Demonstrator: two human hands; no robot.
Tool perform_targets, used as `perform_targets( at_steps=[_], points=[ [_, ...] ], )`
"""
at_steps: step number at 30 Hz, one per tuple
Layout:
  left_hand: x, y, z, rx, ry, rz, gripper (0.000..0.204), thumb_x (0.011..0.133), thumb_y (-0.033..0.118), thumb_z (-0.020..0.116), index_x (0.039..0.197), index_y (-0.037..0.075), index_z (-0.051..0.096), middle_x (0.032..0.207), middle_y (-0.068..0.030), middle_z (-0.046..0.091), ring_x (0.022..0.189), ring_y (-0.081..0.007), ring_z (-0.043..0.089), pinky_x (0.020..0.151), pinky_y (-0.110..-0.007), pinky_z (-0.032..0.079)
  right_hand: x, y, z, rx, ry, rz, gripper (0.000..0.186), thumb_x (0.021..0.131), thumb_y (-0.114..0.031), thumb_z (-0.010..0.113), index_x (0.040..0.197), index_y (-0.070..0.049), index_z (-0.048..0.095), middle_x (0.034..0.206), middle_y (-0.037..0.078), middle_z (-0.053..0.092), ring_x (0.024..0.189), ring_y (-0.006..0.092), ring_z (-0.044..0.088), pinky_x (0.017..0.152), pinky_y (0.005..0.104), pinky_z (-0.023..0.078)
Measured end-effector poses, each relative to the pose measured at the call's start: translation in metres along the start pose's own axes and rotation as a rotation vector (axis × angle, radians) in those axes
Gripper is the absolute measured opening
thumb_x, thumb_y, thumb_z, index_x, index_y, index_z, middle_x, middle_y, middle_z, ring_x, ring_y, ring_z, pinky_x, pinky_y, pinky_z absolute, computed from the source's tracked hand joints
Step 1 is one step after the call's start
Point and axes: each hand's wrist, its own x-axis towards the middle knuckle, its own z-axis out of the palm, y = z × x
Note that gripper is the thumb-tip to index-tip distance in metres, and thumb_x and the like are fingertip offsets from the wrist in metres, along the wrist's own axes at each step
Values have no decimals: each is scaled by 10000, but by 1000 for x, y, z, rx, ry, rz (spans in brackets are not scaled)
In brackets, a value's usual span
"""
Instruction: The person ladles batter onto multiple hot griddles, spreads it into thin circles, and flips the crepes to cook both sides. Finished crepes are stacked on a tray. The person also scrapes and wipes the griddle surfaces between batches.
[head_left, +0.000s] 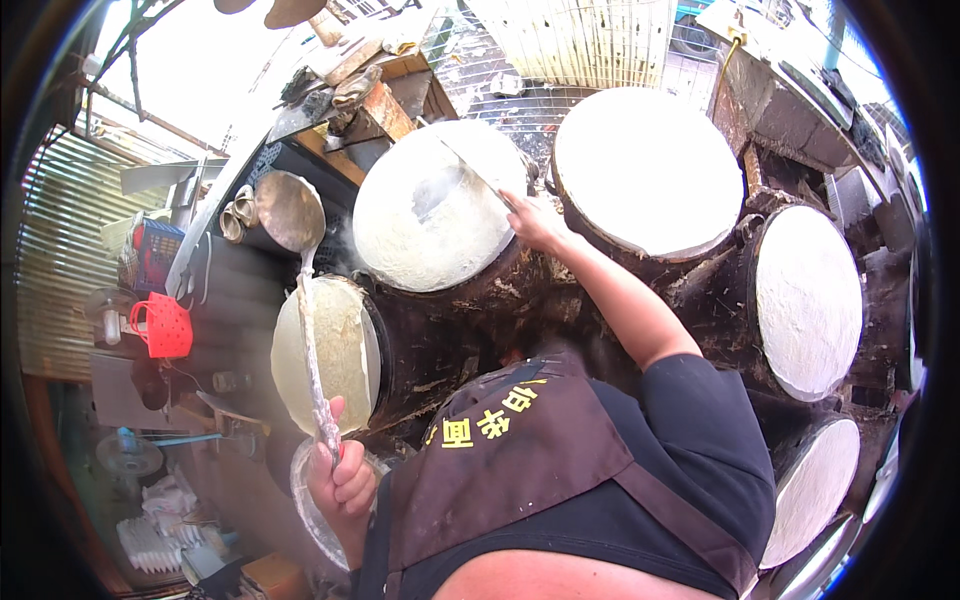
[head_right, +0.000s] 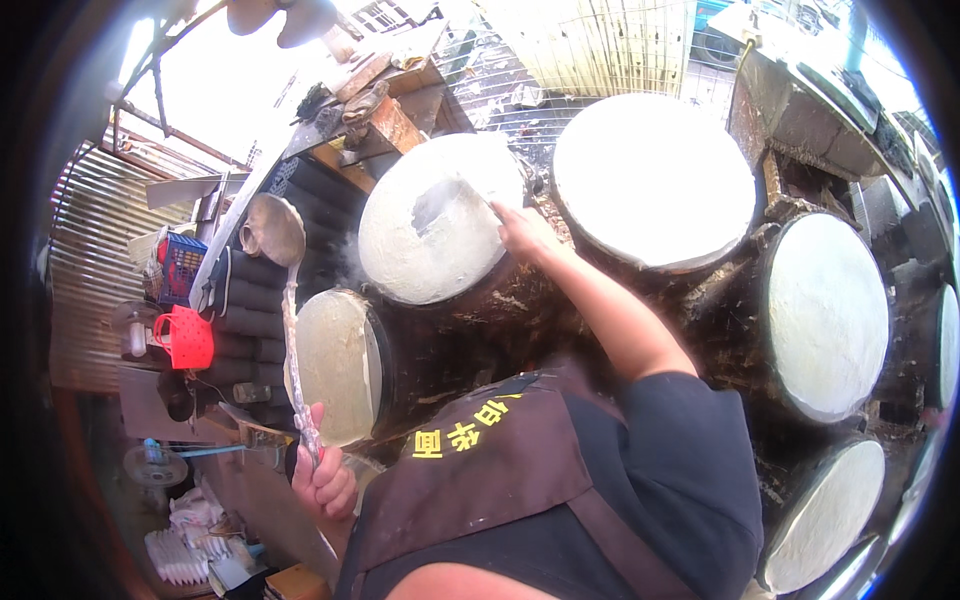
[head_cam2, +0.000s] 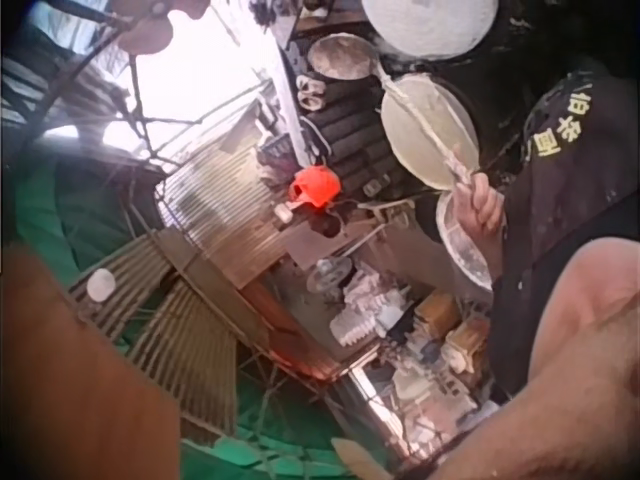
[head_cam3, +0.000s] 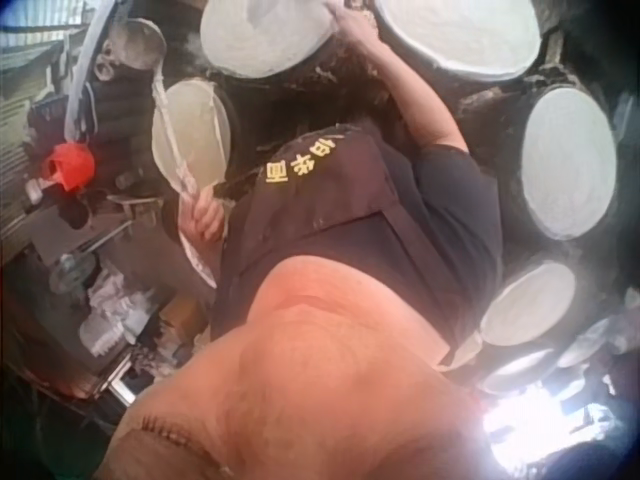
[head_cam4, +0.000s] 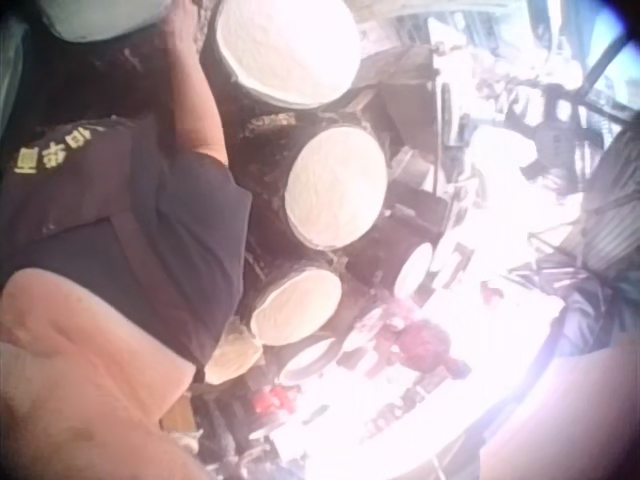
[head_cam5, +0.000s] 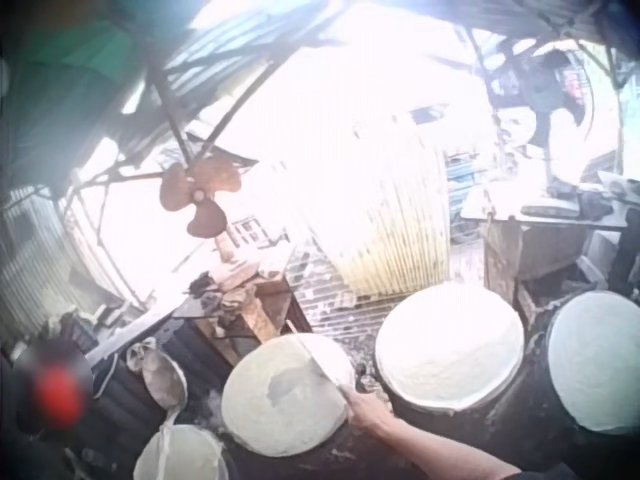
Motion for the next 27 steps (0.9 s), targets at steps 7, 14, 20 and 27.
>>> perform_targets(
  at_steps=[7, 14, 20, 27],
  points=[
    [17, -4, -4, -71, -27, -38, 576, 1044, 260, 339, 1521, 150, 36, 671, -18, 361, 427, -54, 322, 333, -196, 352, 4, 2, 38, -88, 30, 194, 618, 842, -31, 433, 1423, -236, 388, 1059, 217, 645, 947, 342, 658, 813, 456, 528],
    [10, -7, -16, -98, -85, -41, 577, 1044, 253, 337, 1522, 151, 30, 677, -16, 363, 437, -52, 336, 337, -198, 364, -16, 21, 24, 74, 272, 168, 512, 852, -83, 459, 1356, -175, 455, 906, 253, 657, 842, 378, 664, 770, 472, 533],
    [17, -12, -9, -114, -87, -56, 574, 1043, 254, 339, 1521, 142, 40, 675, -19, 366, 434, -48, 344, 339, -195, 370, -22, -13, 61, -7, 92, 58, 515, 842, -75, 489, 1346, -178, 475, 960, 261, 653, 891, 405, 652, 826, 466, 520],
    [0, -14, -17, -138, -83, -2, 569, 1044, 253, 342, 1520, 144, 48, 680, -25, 369, 435, -60, 351, 350, -206, 374, -33, 10, 38, 117, 232, 157, 471, 870, -105, 496, 1338, -152, 465, 957, 260, 652, 908, 406, 647, 840, 479, 512]
  ],
)
